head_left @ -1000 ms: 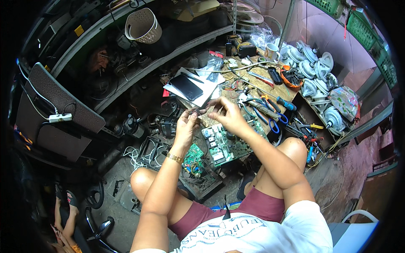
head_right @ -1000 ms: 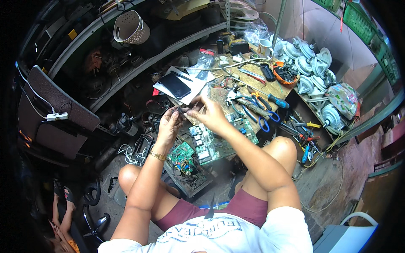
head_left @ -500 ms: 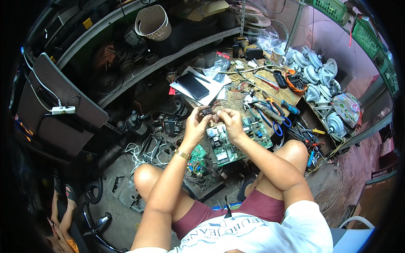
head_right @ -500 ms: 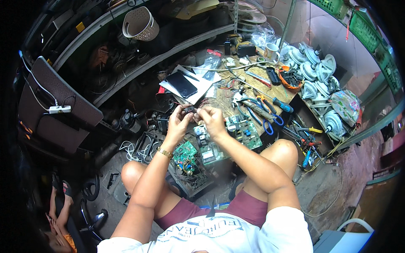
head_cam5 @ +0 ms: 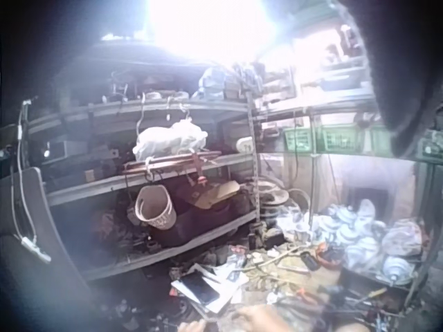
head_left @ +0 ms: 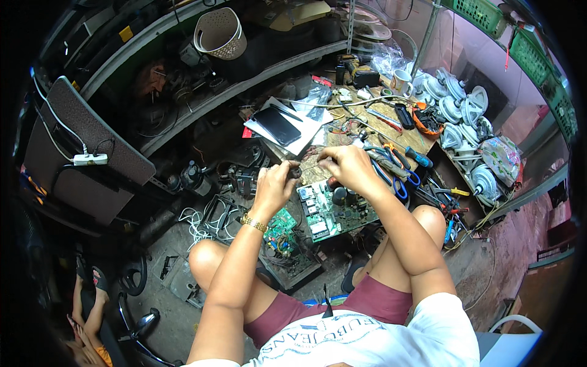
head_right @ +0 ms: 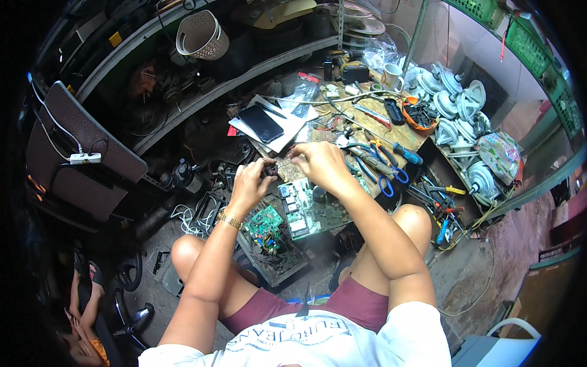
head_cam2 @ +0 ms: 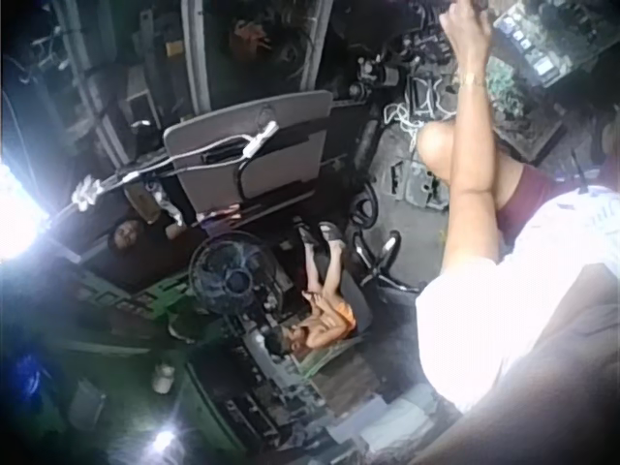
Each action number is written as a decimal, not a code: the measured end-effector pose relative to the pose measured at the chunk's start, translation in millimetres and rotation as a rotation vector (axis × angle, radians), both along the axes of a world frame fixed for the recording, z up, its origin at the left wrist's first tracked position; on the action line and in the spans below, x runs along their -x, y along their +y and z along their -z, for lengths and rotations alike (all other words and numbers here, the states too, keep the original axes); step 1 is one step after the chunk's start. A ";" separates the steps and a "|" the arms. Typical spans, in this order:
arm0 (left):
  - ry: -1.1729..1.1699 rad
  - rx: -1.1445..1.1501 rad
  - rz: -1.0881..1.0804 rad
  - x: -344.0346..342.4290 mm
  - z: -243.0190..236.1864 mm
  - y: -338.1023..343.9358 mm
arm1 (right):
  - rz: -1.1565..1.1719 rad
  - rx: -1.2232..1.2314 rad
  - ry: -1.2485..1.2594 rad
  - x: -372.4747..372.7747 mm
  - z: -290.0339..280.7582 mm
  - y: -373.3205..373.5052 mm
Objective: The person is holding a small electronic component and using a soldering iron to attach wires to it while it is positioned on a larger circuit board on a workbench. They use pliers to adjust the position of the wires before soldering.
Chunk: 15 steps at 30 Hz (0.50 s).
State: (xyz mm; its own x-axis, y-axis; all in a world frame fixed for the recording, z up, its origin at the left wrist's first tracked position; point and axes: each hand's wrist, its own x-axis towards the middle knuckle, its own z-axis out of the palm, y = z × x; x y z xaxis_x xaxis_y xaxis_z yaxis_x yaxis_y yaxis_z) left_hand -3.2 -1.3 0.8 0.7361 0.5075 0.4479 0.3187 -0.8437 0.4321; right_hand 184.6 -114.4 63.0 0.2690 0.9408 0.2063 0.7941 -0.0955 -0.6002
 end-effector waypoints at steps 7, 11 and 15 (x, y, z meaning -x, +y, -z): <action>0.025 0.096 -0.004 -5.1 1.3 -7.4 | 0.035 -0.073 -0.263 14.3 2.3 -1.6; -0.045 0.125 0.054 -4.3 -5.1 -13.5 | 0.022 0.154 -0.453 13.3 12.7 1.2; -0.104 0.175 0.038 -2.9 -7.0 -8.9 | -0.039 0.055 -0.118 10.1 23.0 -5.2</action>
